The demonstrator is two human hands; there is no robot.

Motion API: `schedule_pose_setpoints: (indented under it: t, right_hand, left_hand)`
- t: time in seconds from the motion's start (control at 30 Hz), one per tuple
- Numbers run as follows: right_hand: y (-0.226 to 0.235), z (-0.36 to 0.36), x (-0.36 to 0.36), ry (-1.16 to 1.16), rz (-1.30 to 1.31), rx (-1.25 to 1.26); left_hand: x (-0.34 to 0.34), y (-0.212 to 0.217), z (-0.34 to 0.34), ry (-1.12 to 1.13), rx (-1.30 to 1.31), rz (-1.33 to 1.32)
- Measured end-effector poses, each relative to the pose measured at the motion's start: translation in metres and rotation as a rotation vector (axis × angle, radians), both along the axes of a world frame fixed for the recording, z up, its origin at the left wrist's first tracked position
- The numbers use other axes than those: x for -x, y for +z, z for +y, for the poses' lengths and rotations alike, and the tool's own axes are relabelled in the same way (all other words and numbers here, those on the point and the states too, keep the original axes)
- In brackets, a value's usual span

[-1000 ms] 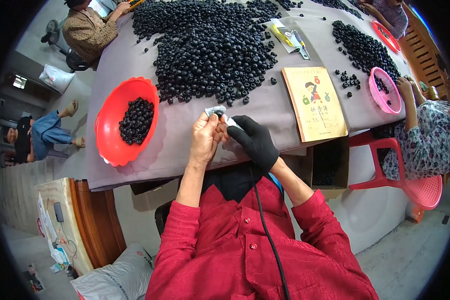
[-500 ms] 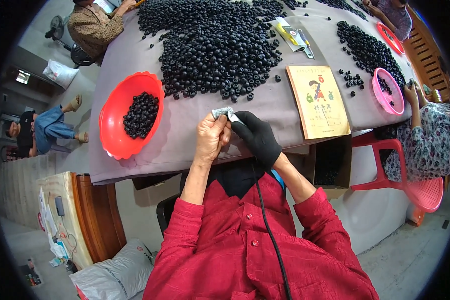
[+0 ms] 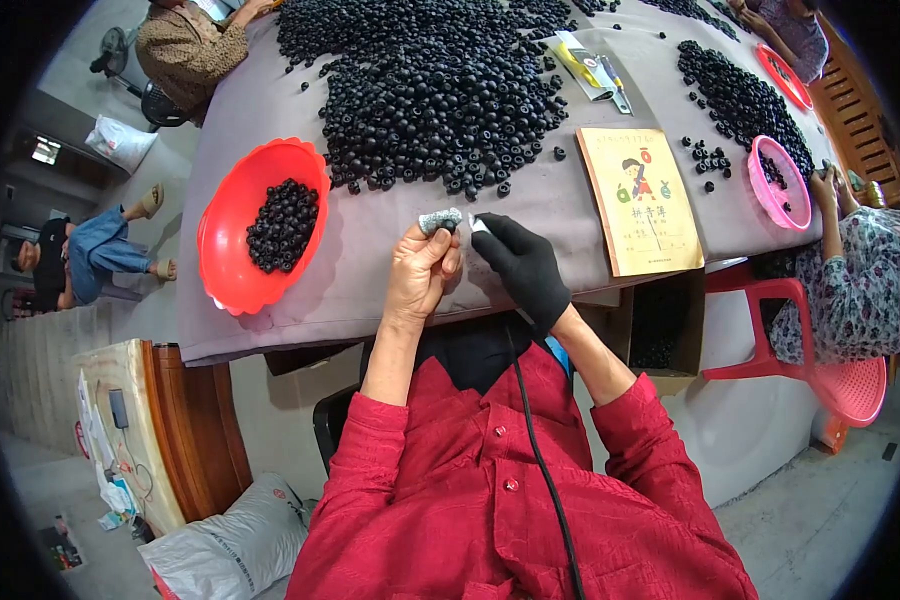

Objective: The person sorts small black spherical components from a large pile into a red bowl by hand, wearing a black glove.

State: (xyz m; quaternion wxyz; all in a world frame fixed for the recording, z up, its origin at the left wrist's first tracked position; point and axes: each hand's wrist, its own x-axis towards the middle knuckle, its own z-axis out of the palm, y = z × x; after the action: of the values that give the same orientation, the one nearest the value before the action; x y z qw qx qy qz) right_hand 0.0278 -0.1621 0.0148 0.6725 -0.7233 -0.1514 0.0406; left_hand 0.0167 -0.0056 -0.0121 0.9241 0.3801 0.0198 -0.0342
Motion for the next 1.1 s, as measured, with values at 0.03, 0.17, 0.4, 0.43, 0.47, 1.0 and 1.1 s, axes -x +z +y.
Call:
schedule_pose_setpoints:
  t: [0.03, 0.17, 0.4, 0.43, 0.47, 1.0, 1.1]
  right_hand:
    - [0.005, -0.002, 0.001, 0.034, -0.002, 0.049]
    - [0.01, -0.003, 0.003, 0.121, 0.03, 0.069]
    - [0.007, -0.001, 0.003, 0.144, -0.008, 0.066]
    - [0.006, -0.002, 0.002, 0.144, -0.002, 0.094]
    - [0.005, -0.001, 0.002, 0.143, -0.002, 0.094]
    - [0.012, -0.003, 0.003, 0.156, 0.013, 0.185]
    - [0.009, -0.002, 0.003, 0.161, 0.052, 0.162]
  left_hand:
    - [0.0, 0.001, -0.001, 0.0, 0.002, 0.001]
    - [0.001, 0.004, -0.002, -0.019, -0.02, -0.021]
    - [0.001, 0.004, -0.003, -0.019, -0.071, -0.038]
    - [0.001, 0.005, -0.003, -0.019, -0.071, -0.037]
    - [0.001, 0.006, -0.003, -0.015, -0.07, -0.026]
    - [0.002, 0.002, 0.0, -0.063, -0.053, -0.058]
    - [0.002, 0.002, -0.001, -0.049, -0.082, -0.06]
